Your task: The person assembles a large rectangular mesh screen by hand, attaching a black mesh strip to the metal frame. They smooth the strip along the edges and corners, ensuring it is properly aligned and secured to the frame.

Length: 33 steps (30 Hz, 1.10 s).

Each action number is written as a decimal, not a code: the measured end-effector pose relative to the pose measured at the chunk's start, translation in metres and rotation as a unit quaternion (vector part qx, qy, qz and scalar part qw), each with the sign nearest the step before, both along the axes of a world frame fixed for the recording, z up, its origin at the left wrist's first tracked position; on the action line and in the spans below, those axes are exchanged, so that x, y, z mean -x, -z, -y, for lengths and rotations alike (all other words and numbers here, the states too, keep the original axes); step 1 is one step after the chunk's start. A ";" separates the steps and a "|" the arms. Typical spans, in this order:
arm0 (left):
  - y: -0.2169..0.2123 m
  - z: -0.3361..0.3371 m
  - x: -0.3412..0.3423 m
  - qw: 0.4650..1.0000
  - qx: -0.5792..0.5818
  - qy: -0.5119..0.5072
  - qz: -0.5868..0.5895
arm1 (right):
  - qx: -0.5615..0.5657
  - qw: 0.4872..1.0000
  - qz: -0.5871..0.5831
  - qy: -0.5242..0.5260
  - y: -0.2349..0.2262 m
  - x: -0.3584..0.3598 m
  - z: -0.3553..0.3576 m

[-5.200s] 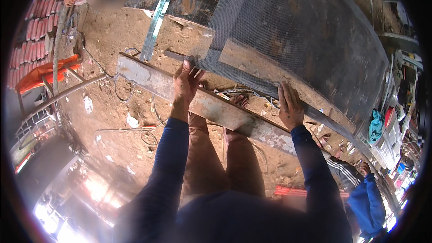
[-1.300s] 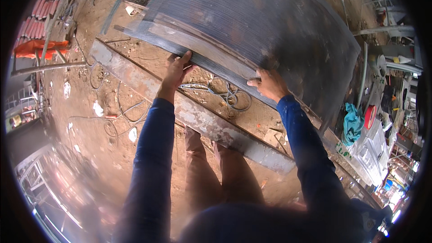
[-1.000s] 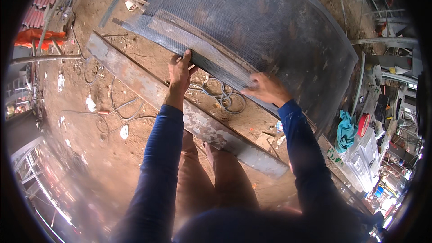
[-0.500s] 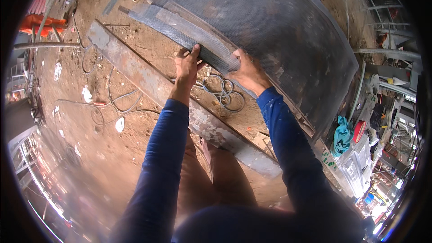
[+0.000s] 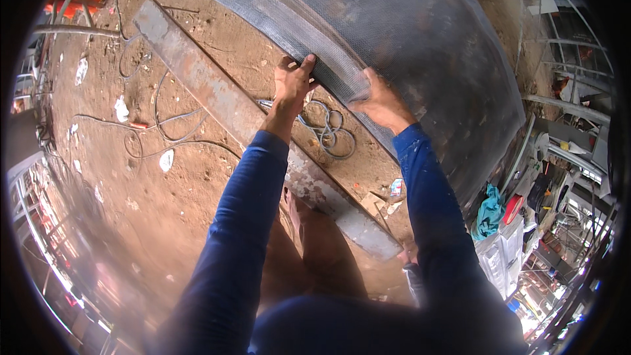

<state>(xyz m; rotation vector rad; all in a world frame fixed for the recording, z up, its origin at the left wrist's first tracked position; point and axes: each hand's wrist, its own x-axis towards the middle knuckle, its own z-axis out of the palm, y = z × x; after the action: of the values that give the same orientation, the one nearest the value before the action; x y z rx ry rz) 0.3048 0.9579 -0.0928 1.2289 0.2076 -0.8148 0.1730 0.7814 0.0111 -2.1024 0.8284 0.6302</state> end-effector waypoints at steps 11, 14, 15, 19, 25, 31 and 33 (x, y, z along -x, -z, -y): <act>0.007 -0.003 -0.003 1.000 0.008 -0.007 -0.018 | 0.049 0.995 0.026 -0.077 0.038 0.011 0.009; -0.001 -0.004 -0.002 1.000 0.019 0.002 -0.008 | 0.054 0.995 0.014 -0.084 0.021 0.008 0.006; -0.003 -0.004 -0.002 1.000 0.018 0.005 -0.004 | 0.041 0.996 0.015 -0.080 0.018 0.008 0.005; 0.000 -0.001 -0.002 1.000 -0.001 -0.009 -0.009 | 0.063 0.992 0.054 -0.096 0.008 0.016 -0.006; 0.003 -0.001 -0.003 1.000 -0.004 -0.008 -0.007 | 0.061 0.996 0.013 -0.065 0.012 0.018 -0.003; 0.005 -0.002 -0.005 1.000 -0.019 -0.003 -0.007 | 0.086 0.992 -0.022 -0.085 0.010 0.009 0.000; 0.000 0.000 -0.001 0.999 -0.032 -0.013 -0.009 | 0.071 0.994 -0.019 -0.084 0.011 0.013 0.000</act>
<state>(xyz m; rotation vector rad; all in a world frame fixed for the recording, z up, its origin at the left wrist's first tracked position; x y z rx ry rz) 0.3061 0.9583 -0.0925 1.2761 0.2648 -0.8028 0.1604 0.7812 0.0003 -2.3140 0.7395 0.7196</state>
